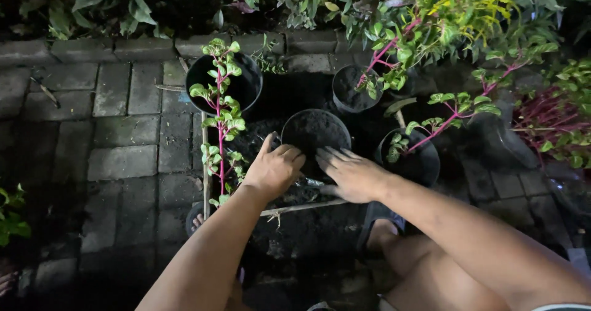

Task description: Transplanting a small plant into a black plastic pot and firming the soil around it by hand.

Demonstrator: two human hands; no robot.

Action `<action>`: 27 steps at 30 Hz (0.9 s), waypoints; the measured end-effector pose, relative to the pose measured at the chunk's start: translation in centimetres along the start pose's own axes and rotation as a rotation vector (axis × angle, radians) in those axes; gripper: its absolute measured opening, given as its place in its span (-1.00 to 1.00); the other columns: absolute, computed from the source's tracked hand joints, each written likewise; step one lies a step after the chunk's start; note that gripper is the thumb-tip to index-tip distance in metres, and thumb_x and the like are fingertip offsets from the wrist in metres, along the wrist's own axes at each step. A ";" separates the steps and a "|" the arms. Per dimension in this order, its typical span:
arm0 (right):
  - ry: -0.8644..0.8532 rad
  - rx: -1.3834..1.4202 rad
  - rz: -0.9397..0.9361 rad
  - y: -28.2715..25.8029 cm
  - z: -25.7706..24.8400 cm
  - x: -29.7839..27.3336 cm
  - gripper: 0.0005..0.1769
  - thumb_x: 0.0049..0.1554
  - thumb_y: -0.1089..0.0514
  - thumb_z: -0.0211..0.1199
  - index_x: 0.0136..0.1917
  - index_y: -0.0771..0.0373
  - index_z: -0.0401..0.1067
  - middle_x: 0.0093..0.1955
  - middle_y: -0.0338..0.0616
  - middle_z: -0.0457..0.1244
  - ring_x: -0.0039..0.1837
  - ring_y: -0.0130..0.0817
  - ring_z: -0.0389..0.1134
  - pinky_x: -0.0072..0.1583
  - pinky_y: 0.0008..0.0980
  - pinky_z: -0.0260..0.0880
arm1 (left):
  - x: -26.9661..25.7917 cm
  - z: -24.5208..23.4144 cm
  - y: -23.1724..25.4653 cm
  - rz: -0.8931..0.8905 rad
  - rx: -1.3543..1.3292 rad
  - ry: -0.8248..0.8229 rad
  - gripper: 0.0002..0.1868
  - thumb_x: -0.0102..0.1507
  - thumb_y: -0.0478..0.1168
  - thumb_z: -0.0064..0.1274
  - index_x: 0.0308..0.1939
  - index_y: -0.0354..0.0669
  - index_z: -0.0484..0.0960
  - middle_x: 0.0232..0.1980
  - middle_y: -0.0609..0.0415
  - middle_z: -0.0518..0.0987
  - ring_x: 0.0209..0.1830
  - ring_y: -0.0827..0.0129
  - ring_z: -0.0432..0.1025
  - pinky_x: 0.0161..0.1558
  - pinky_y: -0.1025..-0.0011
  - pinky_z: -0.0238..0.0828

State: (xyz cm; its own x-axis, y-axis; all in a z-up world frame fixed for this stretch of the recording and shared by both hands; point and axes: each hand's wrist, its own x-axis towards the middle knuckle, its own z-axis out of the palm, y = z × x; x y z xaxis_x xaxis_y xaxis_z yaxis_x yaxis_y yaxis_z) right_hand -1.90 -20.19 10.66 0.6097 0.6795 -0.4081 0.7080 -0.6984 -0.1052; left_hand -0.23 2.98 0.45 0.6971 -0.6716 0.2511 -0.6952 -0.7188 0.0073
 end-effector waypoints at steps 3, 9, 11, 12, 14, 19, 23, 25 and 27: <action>-0.030 0.128 0.026 0.4 -0.7 0.5 -0.21 0.33 -0.28 -0.13 0.54 0.38 0.08 0.62 0.19 -0.05 0.64 0.10 -0.09 0.56 0.11 -0.05 | -0.2 0.8 -0.1 0.012 0.016 -0.018 -0.51 0.20 0.20 0.06 0.10 0.09 0.58 0.07 0.14 0.58 0.24 0.32 0.40 0.44 -0.24 -0.06; -0.127 0.046 0.086 -0.5 -2.3 0.5 -0.19 0.32 -0.36 -0.20 0.49 0.34 0.18 0.61 0.12 -0.01 0.69 -0.04 -0.14 0.59 0.03 -0.11 | -0.3 -0.7 0.1 0.030 0.033 -0.065 -0.53 0.24 0.11 0.14 0.16 0.06 0.55 0.16 0.14 0.56 0.32 0.30 0.39 0.46 -0.22 -0.05; -0.074 0.126 0.132 -0.5 -4.2 0.1 -0.19 0.32 -0.34 -0.16 0.55 0.31 0.10 0.64 0.11 -0.05 0.68 -0.01 -0.12 0.58 0.08 -0.09 | -0.3 -0.8 0.1 0.023 0.038 -0.072 -0.53 0.24 0.08 0.15 0.17 0.04 0.54 0.18 0.11 0.57 0.34 0.27 0.39 0.47 -0.21 -0.05; -0.025 0.205 0.176 -0.6 -5.1 -0.1 -0.18 0.31 -0.32 -0.12 0.60 0.28 0.02 0.66 0.11 -0.09 0.67 0.02 -0.11 0.56 0.13 -0.07 | -0.4 -0.8 0.2 0.013 0.039 -0.080 -0.53 0.24 0.06 0.16 0.18 0.02 0.54 0.20 0.08 0.57 0.36 0.24 0.39 0.48 -0.20 -0.05; 0.063 0.269 0.241 0.0 -7.2 -1.3 -0.26 0.30 -0.21 -0.05 0.59 0.26 0.08 0.61 0.15 0.00 0.62 0.06 -0.01 0.53 0.10 0.04 | -0.3 -2.7 0.4 -0.025 0.018 -0.093 -0.51 0.25 0.05 0.15 0.21 0.01 0.54 0.25 0.06 0.54 0.41 0.24 0.34 0.48 -0.18 -0.04; 0.195 0.298 0.465 6.8 -3.5 -0.3 -0.50 0.27 -0.10 0.05 0.39 0.10 0.40 0.35 0.00 0.32 0.42 -0.06 0.31 0.36 -0.07 0.36 | 0.0 -4.7 -0.2 -0.230 -0.121 -0.063 -0.41 0.26 0.19 0.09 0.29 0.04 0.53 0.26 0.07 0.53 0.37 0.23 0.36 0.38 0.00 0.16; 0.186 0.375 0.698 6.5 -2.5 -0.6 -0.54 0.19 -0.21 0.14 0.23 0.00 0.54 0.19 -0.12 0.42 0.30 -0.14 0.42 0.21 -0.05 0.47 | 0.5 -3.9 -0.8 -0.607 -0.269 -0.160 -0.50 0.34 0.28 -0.05 0.16 0.08 0.51 -0.01 0.11 0.55 0.06 0.14 0.51 0.03 0.07 0.45; 0.139 0.459 0.790 5.2 -2.8 -0.4 -0.49 0.19 -0.29 0.10 0.22 -0.01 0.55 0.17 -0.10 0.43 0.30 -0.12 0.42 0.20 0.00 0.47 | 0.4 -4.6 -0.6 -0.736 -0.353 -0.203 -0.54 0.35 0.27 -0.04 0.05 0.05 0.52 -0.08 0.08 0.56 -0.03 0.08 0.57 -0.06 0.06 0.51; 0.044 0.571 0.764 5.3 -2.3 0.2 -0.44 0.27 -0.15 -0.03 0.31 0.23 0.49 0.27 0.11 0.37 0.35 0.02 0.37 0.25 0.05 0.44 | 1.0 -6.2 -0.2 -0.769 -0.439 -0.313 -0.53 0.38 0.25 -0.11 0.01 -0.02 0.58 -0.14 -0.04 0.65 -0.06 0.00 0.62 -0.12 0.06 0.57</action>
State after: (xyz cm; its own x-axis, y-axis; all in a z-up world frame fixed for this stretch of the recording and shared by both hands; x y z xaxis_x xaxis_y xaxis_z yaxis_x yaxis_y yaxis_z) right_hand 2.77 -23.20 12.13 0.8561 -0.0055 -0.5168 -0.1608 -0.9531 -0.2562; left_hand -0.50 3.53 6.69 0.9638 -0.1044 -0.2452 0.0159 -0.8959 0.4439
